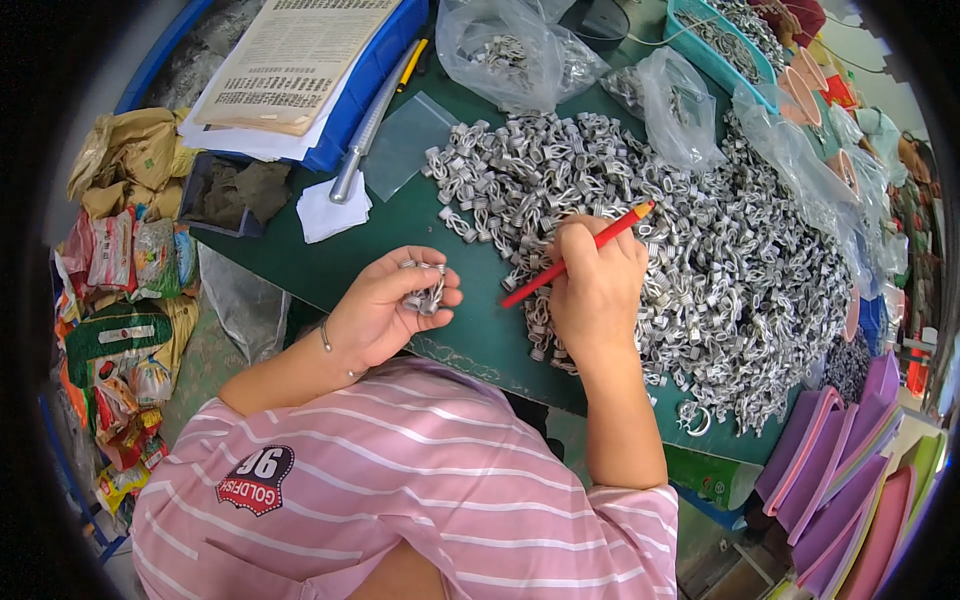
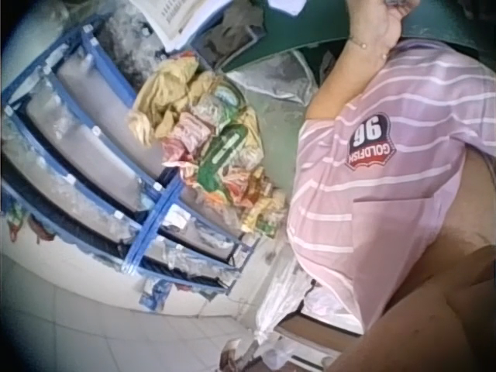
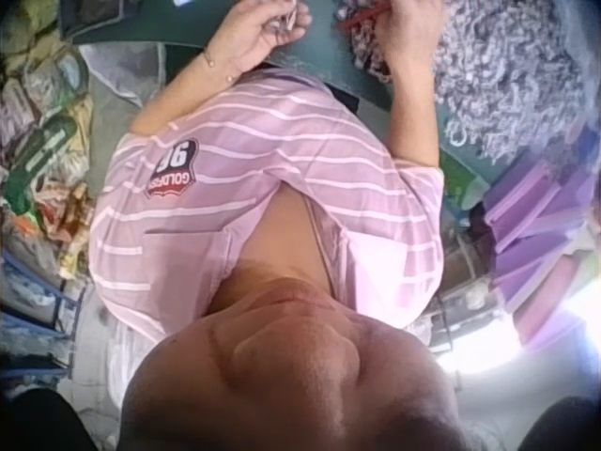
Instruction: The person manually fits small metal parts together from a large pile on an assembly table, using a pen as an alignment or guiding tool.
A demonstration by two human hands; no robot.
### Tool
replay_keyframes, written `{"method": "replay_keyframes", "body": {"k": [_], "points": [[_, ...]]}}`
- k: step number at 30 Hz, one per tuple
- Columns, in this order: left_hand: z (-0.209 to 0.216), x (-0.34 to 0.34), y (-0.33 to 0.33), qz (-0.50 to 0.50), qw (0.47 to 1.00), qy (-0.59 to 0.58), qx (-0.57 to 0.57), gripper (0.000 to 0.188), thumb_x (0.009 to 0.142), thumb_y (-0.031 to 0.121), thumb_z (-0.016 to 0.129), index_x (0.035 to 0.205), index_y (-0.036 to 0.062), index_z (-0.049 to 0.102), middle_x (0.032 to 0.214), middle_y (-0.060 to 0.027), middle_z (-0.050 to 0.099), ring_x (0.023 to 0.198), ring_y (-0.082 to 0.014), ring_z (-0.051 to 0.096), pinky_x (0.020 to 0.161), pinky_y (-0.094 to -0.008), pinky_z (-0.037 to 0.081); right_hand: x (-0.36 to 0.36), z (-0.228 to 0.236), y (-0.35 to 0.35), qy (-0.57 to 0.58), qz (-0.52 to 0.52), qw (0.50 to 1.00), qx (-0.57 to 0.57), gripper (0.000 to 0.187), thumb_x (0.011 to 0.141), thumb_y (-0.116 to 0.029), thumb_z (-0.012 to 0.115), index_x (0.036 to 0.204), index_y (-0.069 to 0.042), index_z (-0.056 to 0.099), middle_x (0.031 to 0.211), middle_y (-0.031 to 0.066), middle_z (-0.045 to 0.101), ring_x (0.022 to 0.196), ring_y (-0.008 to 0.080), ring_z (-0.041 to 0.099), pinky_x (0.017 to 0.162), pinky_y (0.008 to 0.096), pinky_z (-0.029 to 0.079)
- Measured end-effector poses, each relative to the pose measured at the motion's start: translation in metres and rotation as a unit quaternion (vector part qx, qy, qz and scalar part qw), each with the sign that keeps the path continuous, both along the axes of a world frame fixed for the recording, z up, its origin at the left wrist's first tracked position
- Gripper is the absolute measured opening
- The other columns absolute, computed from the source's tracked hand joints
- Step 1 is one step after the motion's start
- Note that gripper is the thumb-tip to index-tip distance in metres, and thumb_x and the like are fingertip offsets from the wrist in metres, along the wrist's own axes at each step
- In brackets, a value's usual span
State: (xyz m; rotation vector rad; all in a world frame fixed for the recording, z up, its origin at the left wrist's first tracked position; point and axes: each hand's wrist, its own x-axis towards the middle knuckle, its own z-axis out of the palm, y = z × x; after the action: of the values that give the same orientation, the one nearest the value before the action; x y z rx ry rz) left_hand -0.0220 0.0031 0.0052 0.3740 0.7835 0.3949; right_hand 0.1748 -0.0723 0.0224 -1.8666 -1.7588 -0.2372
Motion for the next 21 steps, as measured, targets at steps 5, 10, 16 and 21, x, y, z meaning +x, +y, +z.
{"method": "replay_keyframes", "body": {"k": [5, 10, 16, 21], "points": [[-0.004, -0.004, -0.002, -0.061, 0.994, -0.008, 0.091, 0.020, 0.080, 0.005, 0.059, 0.097, 0.0003, 0.050, 0.068, -0.0027, 0.048, 0.052, -0.0071, 0.044, 0.040, -0.0199, 0.033, -0.010, -0.003, -0.004, 0.185, 0.067, 0.979, 0.061, 0.028, 0.057, 0.017, 0.057, 0.069, -0.004, 0.043, 0.074, 0.0105, 0.056, 0.062, 0.0267, 0.055, 0.050, 0.0320, 0.044], [0.004, 0.000, -0.004, -0.087, 0.970, -0.028, 0.225, 0.020, 0.080, 0.007, 0.061, 0.095, -0.0016, 0.052, 0.070, -0.0055, 0.054, 0.050, -0.0063, 0.046, 0.040, -0.0188, 0.035, -0.044, -0.010, -0.018, 0.639, 0.147, 0.754, 0.019, 0.020, 0.081, 0.008, 0.052, 0.077, -0.004, 0.036, 0.087, 0.0139, 0.053, 0.069, 0.0138, 0.059, 0.060, 0.0228, 0.050], [0.008, -0.004, -0.004, -0.059, 0.864, -0.019, 0.499, 0.016, 0.074, 0.001, 0.067, 0.087, 0.0016, 0.059, 0.073, 0.0006, 0.057, 0.067, -0.0039, 0.052, 0.060, -0.0177, 0.042, -0.054, -0.034, -0.017, 0.669, 0.204, 0.707, 0.105, 0.022, 0.079, 0.009, 0.054, 0.078, -0.005, 0.037, 0.093, 0.0153, 0.052, 0.081, 0.0189, 0.058, 0.068, 0.0272, 0.051], [0.012, -0.007, -0.005, -0.074, 0.901, -0.032, 0.425, 0.020, 0.077, -0.001, 0.061, 0.096, -0.0011, 0.055, 0.078, -0.0034, 0.054, 0.055, -0.0055, 0.046, 0.045, -0.0189, 0.037, -0.058, -0.028, -0.020, 0.550, 0.173, 0.801, 0.163, 0.031, 0.072, 0.008, 0.063, 0.079, -0.005, 0.036, 0.098, 0.0184, 0.052, 0.083, 0.0195, 0.056, 0.070, 0.0283, 0.050]]}}
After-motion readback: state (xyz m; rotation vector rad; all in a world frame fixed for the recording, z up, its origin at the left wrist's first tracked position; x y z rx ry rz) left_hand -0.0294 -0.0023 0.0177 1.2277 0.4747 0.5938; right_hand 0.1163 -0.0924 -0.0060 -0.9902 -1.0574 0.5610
